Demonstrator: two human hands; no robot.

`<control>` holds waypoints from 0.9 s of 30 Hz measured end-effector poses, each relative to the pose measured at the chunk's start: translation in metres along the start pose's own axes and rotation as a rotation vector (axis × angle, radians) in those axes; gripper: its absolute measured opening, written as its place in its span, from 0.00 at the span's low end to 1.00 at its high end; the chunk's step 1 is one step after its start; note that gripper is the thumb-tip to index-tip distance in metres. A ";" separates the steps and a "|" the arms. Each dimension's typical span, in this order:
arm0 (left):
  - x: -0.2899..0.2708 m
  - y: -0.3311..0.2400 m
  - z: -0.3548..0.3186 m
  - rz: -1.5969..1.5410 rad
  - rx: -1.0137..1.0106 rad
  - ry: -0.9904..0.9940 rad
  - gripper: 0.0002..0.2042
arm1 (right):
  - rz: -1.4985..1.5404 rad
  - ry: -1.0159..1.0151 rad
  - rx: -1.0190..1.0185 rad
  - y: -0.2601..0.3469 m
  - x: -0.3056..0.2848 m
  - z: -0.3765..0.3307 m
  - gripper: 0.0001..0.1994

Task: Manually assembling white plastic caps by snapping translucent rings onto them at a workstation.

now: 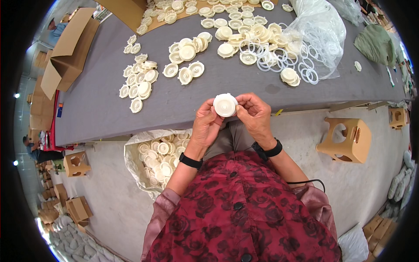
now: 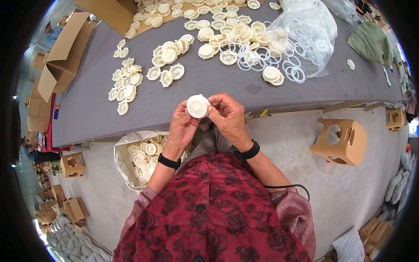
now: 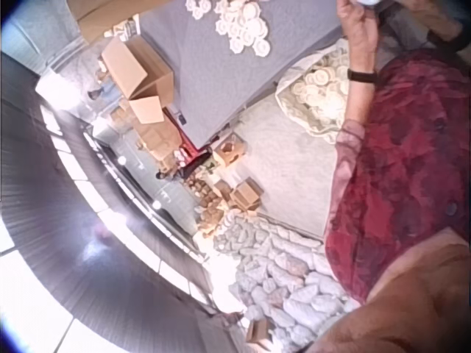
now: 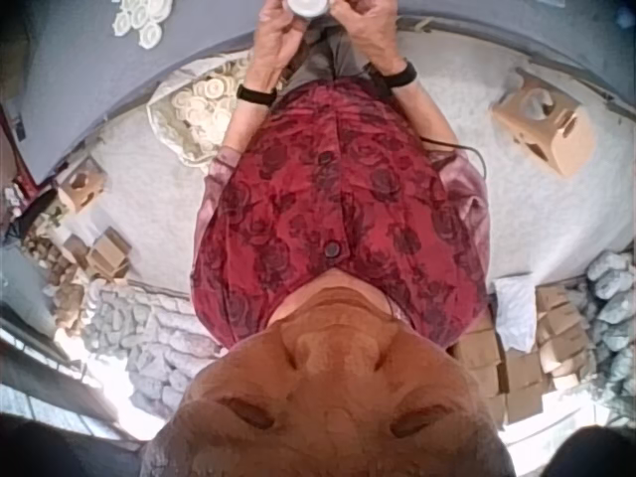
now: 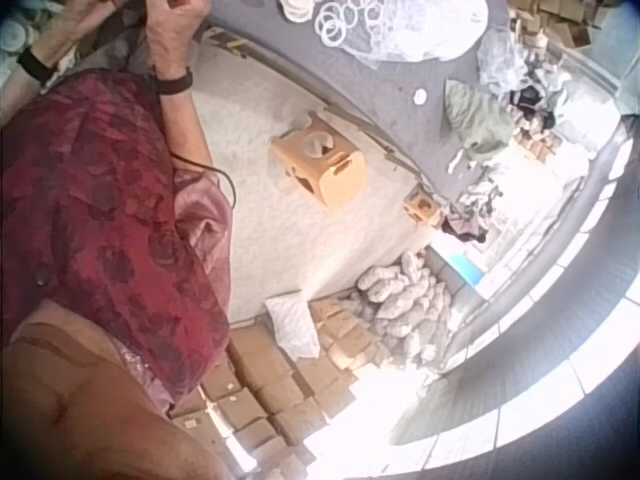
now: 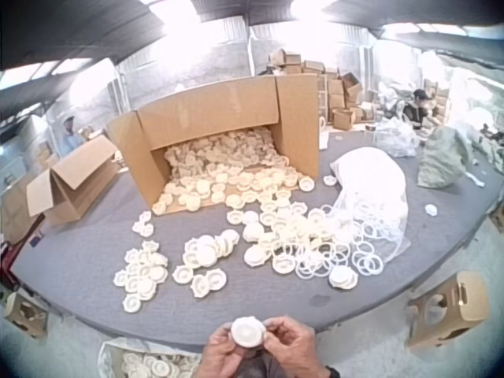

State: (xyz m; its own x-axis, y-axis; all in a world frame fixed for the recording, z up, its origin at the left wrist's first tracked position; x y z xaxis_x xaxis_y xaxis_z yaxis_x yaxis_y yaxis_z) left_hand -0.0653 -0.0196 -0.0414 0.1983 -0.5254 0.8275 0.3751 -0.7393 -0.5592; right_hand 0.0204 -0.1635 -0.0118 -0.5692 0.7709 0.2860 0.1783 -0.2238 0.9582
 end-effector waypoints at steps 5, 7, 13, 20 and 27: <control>0.000 -0.011 -0.002 0.120 -0.024 0.115 0.18 | 0.029 0.077 0.056 0.009 -0.003 -0.003 0.08; -0.003 -0.013 -0.005 0.124 -0.062 0.123 0.18 | -0.025 0.108 0.090 0.009 -0.006 -0.003 0.06; -0.001 -0.021 -0.010 0.240 -0.090 0.145 0.15 | -0.169 0.121 0.031 0.017 -0.006 -0.001 0.08; 0.013 -0.040 -0.002 0.553 -0.052 0.318 0.09 | -0.393 0.277 -0.073 0.034 -0.014 0.001 0.09; 0.023 -0.051 0.005 0.873 -0.135 0.388 0.09 | -0.435 0.233 -0.072 0.031 -0.002 -0.004 0.09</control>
Point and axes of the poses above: each hand's wrist, its own z-axis towards the middle knuckle, its own x-axis out of the palm, y = z × x, the point moved 1 cm from there along z, towards the middle knuckle, and after that the axes turned 10 degrees about x, right-handed, at the moved point
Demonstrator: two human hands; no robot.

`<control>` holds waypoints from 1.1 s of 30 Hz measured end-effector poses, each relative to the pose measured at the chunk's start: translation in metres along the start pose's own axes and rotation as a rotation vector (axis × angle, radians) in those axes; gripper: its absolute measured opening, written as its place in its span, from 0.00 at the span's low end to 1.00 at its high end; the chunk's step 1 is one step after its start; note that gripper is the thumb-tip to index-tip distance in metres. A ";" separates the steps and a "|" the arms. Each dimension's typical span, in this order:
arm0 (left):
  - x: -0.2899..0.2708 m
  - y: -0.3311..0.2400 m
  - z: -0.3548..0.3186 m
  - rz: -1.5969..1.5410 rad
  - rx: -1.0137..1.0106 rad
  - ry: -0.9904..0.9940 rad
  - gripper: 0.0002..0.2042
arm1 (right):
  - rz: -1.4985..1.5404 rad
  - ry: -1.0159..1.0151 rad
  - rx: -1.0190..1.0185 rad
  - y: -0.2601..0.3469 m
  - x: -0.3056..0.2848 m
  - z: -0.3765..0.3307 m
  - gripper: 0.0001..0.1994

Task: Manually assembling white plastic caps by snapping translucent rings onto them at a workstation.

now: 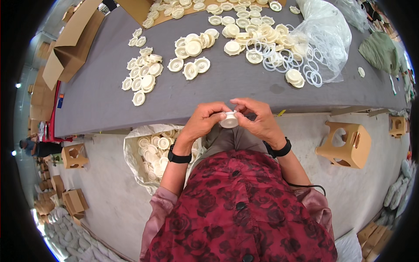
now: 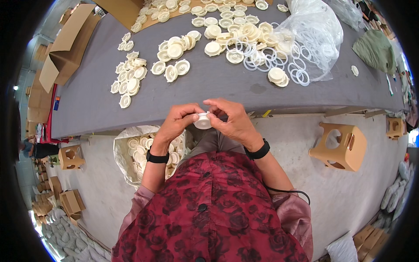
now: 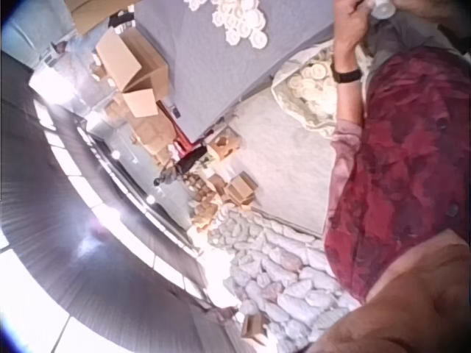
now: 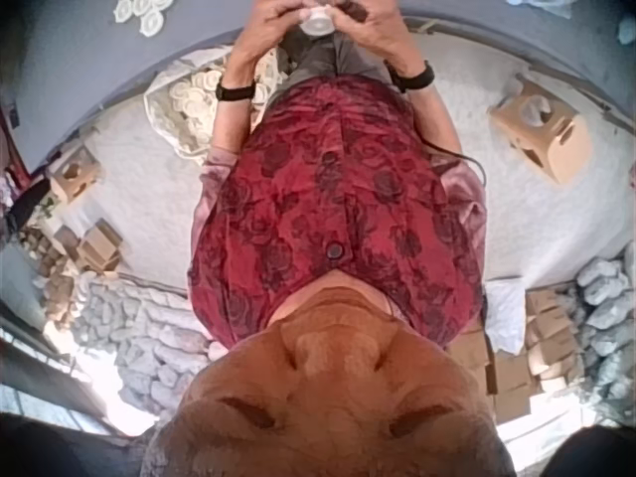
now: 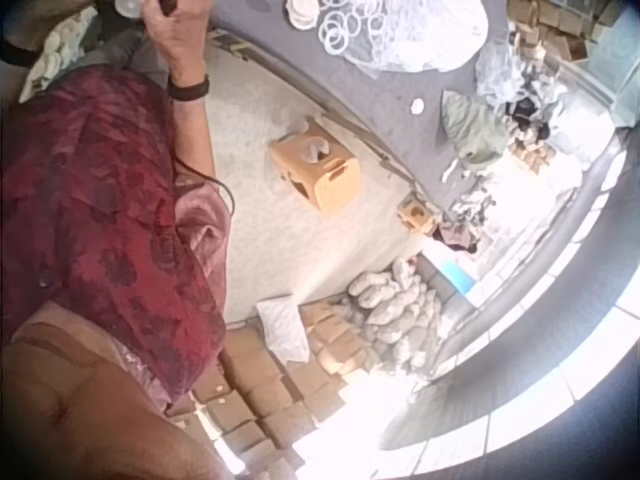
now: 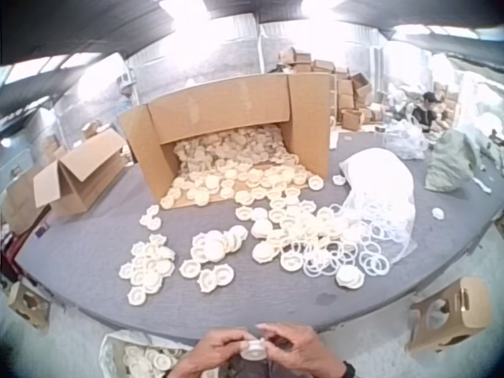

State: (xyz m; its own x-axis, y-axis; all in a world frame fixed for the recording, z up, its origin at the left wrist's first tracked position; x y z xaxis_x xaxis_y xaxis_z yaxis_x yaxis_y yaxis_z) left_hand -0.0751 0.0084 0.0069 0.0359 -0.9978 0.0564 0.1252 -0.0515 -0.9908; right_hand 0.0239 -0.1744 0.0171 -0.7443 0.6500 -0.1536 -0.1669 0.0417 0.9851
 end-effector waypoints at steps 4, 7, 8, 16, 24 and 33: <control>0.004 -0.002 0.004 -0.116 -0.079 -0.070 0.11 | -0.087 0.006 0.042 -0.006 -0.007 0.003 0.09; 0.016 0.004 0.007 -0.426 0.011 -0.258 0.17 | 0.417 -0.172 0.114 -0.012 0.000 0.004 0.09; 0.019 0.011 0.006 -0.514 0.073 -0.295 0.19 | 0.430 -0.223 0.120 -0.014 -0.001 0.004 0.07; 0.033 0.039 -0.010 -0.659 0.123 -0.388 0.11 | 0.362 -0.202 0.060 -0.021 0.001 -0.002 0.05; 0.017 0.028 -0.016 -0.422 0.111 -0.292 0.09 | 0.340 -0.071 0.145 -0.015 -0.002 0.001 0.07; 0.012 -0.001 -0.003 0.085 0.073 -0.093 0.08 | -0.037 0.050 0.068 0.000 -0.006 0.002 0.08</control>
Point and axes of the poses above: each hand's wrist, its own z-axis towards the middle knuckle, its own x-axis out of the palm, y = z × x, the point moved 1 cm from there along z, towards the middle knuckle, and after that the axes turned 10 degrees about x, right-handed, at the moved point
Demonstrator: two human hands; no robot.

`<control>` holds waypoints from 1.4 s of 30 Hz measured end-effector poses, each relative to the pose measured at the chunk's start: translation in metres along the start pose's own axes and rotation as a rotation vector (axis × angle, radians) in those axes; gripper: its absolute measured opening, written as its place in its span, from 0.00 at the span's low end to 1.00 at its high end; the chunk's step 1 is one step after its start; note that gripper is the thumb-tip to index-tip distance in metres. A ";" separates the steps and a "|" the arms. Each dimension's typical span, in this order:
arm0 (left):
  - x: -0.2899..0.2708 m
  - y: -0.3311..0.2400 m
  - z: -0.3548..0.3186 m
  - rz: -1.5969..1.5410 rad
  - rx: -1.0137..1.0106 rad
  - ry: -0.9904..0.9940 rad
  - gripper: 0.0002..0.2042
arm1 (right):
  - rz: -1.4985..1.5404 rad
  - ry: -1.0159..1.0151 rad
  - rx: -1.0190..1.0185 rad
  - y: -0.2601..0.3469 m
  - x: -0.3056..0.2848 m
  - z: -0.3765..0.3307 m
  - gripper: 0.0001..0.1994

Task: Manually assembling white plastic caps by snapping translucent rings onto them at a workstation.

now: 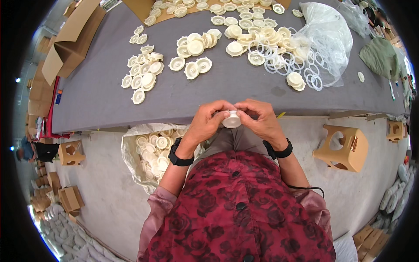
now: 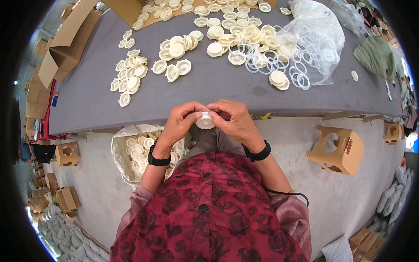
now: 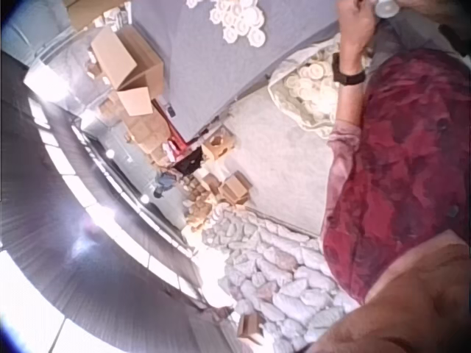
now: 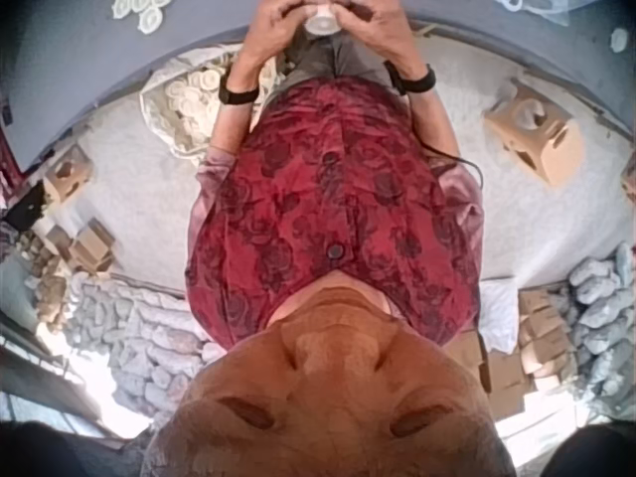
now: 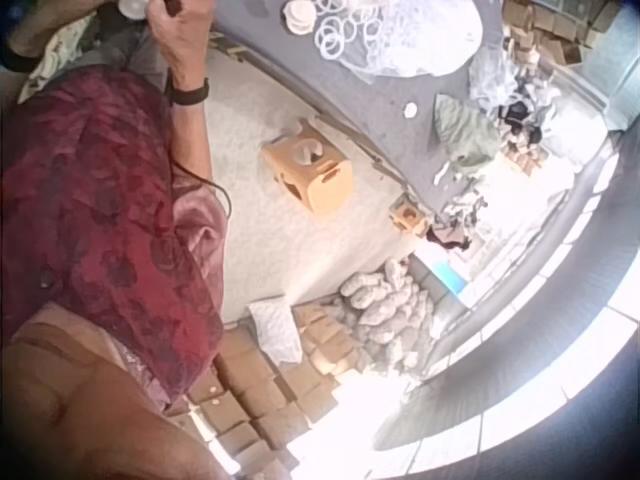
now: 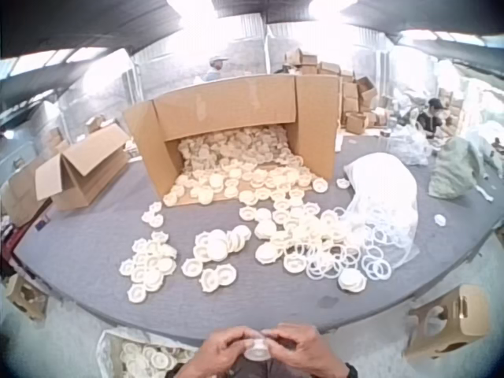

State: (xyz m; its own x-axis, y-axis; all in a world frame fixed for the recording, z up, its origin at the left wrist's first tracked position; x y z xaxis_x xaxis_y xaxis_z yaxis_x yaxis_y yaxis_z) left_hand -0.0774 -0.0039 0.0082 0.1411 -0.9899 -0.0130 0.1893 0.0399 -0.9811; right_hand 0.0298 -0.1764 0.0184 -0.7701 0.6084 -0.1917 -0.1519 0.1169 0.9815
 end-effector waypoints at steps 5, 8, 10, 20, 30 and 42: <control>0.012 -0.009 0.014 -0.315 -0.014 -0.191 0.14 | 0.489 -0.102 0.178 -0.008 0.005 -0.002 0.07; 0.017 0.010 0.003 -0.518 -0.009 -0.272 0.17 | 0.551 -0.173 0.080 -0.005 0.003 -0.001 0.06; 0.018 0.028 -0.007 -0.582 -0.020 -0.233 0.18 | 0.506 -0.184 0.056 -0.006 0.004 -0.002 0.06; 0.000 0.016 -0.011 -0.341 0.065 -0.136 0.09 | 0.356 -0.081 0.060 -0.014 0.003 -0.001 0.07; -0.008 -0.015 0.009 -0.152 -0.104 -0.045 0.13 | 0.035 0.009 0.090 -0.001 0.005 0.002 0.08; 0.009 0.031 -0.017 -0.524 0.000 -0.315 0.06 | 0.495 -0.119 0.024 -0.019 0.010 0.004 0.05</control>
Point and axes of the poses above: each hand's wrist, its own z-axis towards the middle knuckle, its own x-axis out of the palm, y = z × x, the point moved 1 cm from there along z, towards the middle knuckle, and after that the axes turned 10 degrees about x, right-handed, at the moved point
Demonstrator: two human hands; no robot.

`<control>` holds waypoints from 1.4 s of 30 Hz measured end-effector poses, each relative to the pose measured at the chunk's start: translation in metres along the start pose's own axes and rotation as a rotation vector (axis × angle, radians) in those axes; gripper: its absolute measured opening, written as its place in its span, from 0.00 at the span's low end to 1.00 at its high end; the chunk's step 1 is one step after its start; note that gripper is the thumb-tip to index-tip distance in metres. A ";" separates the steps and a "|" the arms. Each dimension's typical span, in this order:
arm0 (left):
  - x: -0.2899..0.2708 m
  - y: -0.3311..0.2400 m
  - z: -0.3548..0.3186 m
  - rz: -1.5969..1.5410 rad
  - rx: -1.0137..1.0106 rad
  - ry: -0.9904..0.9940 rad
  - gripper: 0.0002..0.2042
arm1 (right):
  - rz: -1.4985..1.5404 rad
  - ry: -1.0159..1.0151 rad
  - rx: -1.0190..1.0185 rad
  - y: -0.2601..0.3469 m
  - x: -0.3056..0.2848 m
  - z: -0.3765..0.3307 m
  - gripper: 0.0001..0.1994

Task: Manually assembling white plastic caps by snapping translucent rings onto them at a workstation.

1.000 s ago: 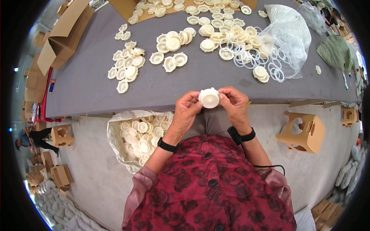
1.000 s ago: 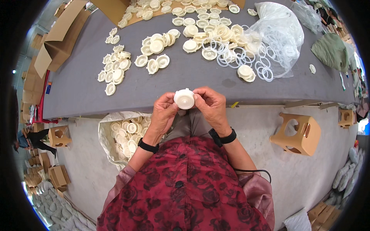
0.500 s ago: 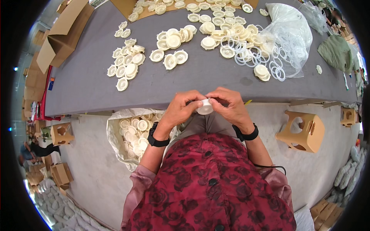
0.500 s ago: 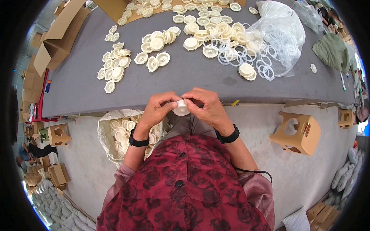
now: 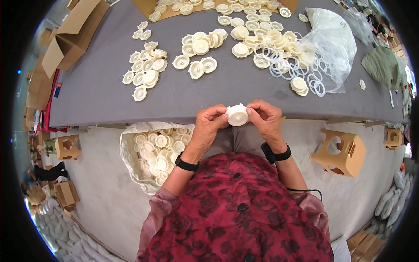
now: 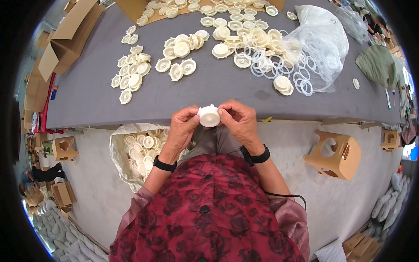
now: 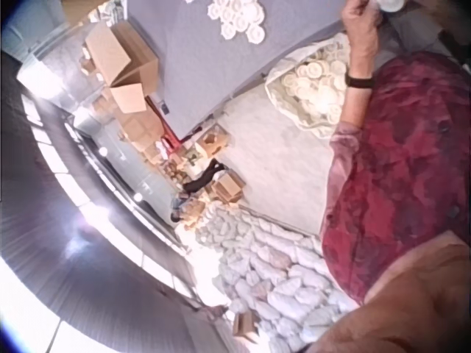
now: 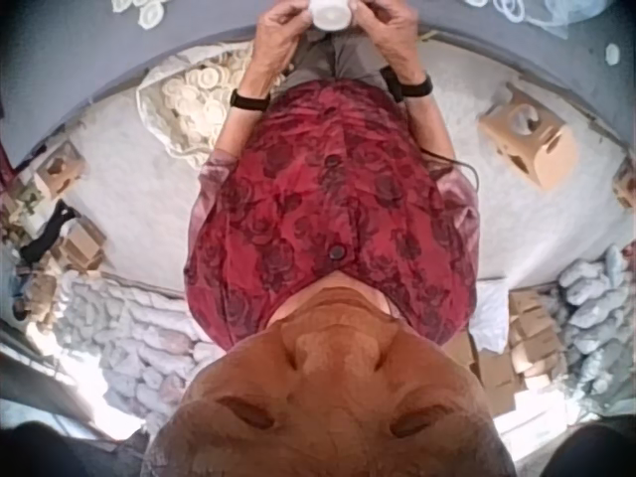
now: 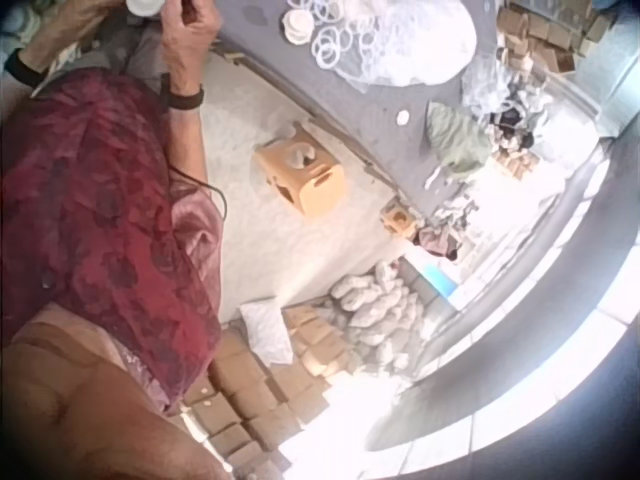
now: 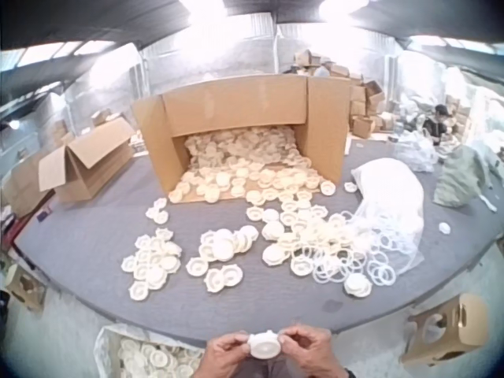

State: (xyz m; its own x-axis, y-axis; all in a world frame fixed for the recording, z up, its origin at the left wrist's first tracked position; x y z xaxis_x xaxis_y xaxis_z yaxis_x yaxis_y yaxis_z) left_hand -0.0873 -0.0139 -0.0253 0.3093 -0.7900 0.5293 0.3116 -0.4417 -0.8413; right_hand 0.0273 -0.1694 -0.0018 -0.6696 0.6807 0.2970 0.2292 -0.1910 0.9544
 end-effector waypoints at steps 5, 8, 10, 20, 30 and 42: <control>-0.003 -0.030 0.008 0.204 0.019 0.136 0.03 | -0.267 0.063 0.141 0.008 -0.002 0.004 0.06; -0.006 -0.040 0.010 0.536 0.082 0.266 0.04 | -0.460 0.111 0.072 0.005 0.006 0.006 0.09; -0.008 -0.044 0.003 0.713 -0.030 0.346 0.06 | -0.629 0.189 -0.042 0.009 0.023 0.008 0.12; -0.097 -0.162 -0.069 1.753 -0.435 0.540 0.16 | -1.116 -0.409 -0.253 0.040 -0.048 0.062 0.11; -0.045 -0.093 0.034 1.313 0.104 0.105 0.15 | -1.327 -0.583 -0.272 0.032 -0.089 0.091 0.10; -0.039 -0.053 0.155 1.798 0.462 0.214 0.17 | -0.912 -0.434 -0.227 0.032 -0.093 0.087 0.05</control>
State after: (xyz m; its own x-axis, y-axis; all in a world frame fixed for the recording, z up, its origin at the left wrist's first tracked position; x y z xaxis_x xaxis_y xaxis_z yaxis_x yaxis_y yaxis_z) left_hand 0.0233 0.1063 0.0150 0.4098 -0.1688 -0.8964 -0.0185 0.9810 -0.1932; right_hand 0.1585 -0.1778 -0.0015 -0.1995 0.8212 -0.5346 -0.4063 0.4272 0.8078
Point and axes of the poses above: each hand's wrist, its own z-axis towards the middle knuckle, its own x-axis out of the palm, y = z × x, the point moved 1 cm from there along z, towards the middle knuckle, and after that the axes turned 10 degrees about x, right-handed, at the moved point
